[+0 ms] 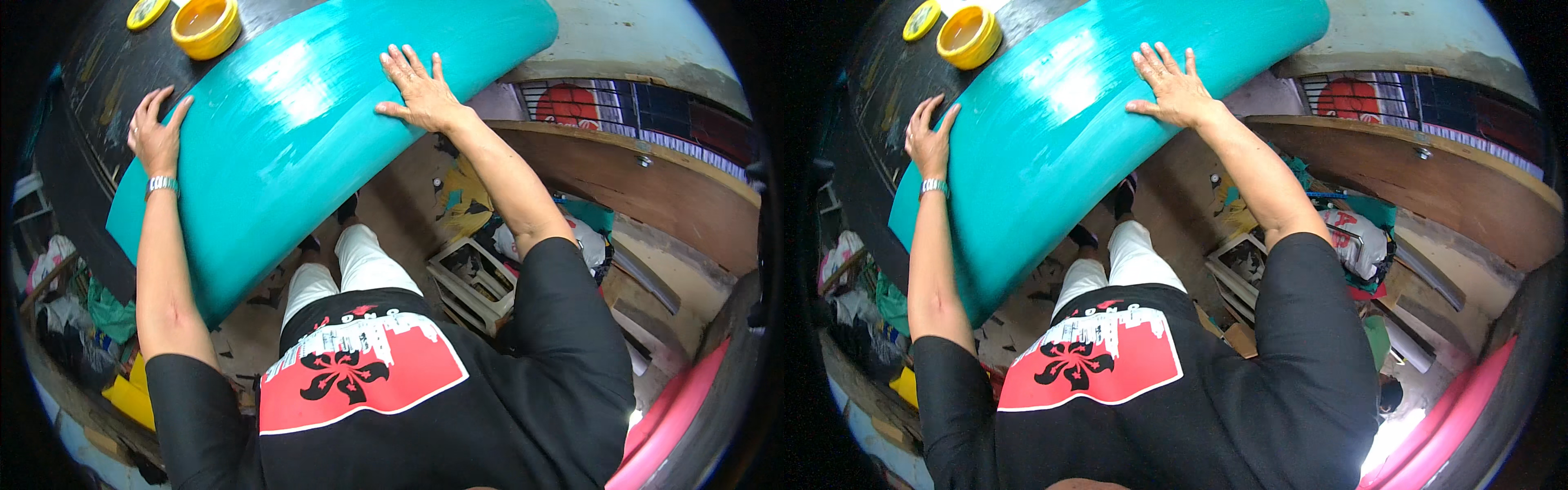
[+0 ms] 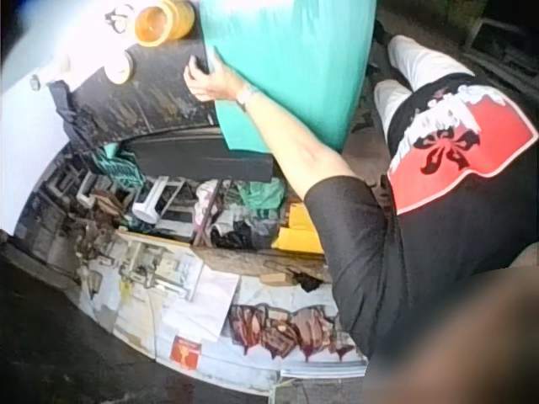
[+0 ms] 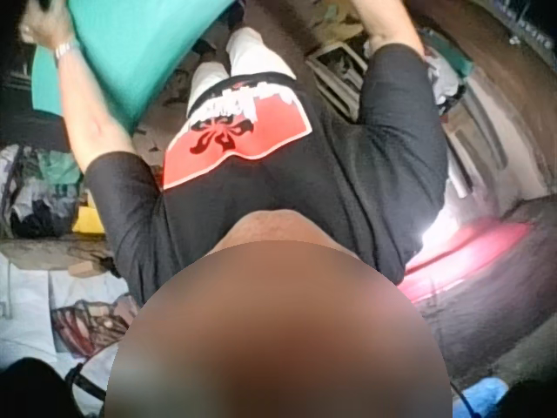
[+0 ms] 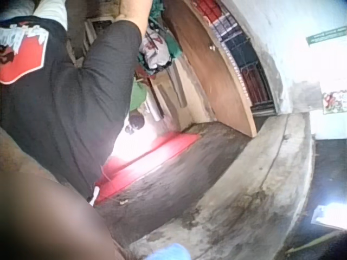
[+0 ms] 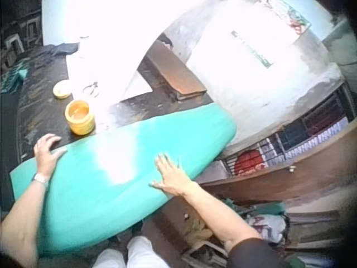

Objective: The person applies a viscous substance from a yellow container onto a teal surfboard, spreading it evenly with their hands. They flip the board to work on both sides and place black patches on the surface. The person uses a utility knife briefly and continues to spread the substance across the board.

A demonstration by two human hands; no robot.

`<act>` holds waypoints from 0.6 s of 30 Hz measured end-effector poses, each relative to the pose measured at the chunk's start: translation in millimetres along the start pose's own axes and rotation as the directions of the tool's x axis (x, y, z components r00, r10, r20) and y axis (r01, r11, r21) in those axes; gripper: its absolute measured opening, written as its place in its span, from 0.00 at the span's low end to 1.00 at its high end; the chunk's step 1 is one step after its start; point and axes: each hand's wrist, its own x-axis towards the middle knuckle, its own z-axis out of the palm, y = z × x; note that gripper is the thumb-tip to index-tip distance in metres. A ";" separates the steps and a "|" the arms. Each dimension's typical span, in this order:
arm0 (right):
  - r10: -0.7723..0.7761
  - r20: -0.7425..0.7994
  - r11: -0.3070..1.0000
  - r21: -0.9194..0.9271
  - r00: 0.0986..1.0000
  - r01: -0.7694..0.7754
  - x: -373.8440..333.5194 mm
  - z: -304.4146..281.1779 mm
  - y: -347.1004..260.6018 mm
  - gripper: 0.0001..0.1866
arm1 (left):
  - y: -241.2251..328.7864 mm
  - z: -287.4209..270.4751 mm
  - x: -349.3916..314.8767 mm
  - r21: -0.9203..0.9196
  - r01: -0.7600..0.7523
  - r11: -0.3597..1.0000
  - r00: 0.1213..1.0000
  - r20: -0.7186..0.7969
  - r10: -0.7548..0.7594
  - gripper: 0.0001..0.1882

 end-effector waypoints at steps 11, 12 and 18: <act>-0.198 -0.188 0.911 0.327 0.962 0.251 -25.5 5.8 -225.8 0.60 | 2.8 3.7 -0.6 0.081 0.023 0.996 1.000 -0.013 -0.022 0.27; -0.224 -0.213 0.892 0.349 0.951 0.289 -28.2 4.9 -253.4 0.60 | 2.6 3.9 -0.9 0.080 0.026 0.996 1.000 -0.011 -0.025 0.27; -0.365 -0.117 0.675 0.650 0.924 0.349 -19.4 -14.8 -331.6 0.54 | 2.8 1.5 1.0 0.043 -0.001 0.999 1.000 -0.018 0.001 0.25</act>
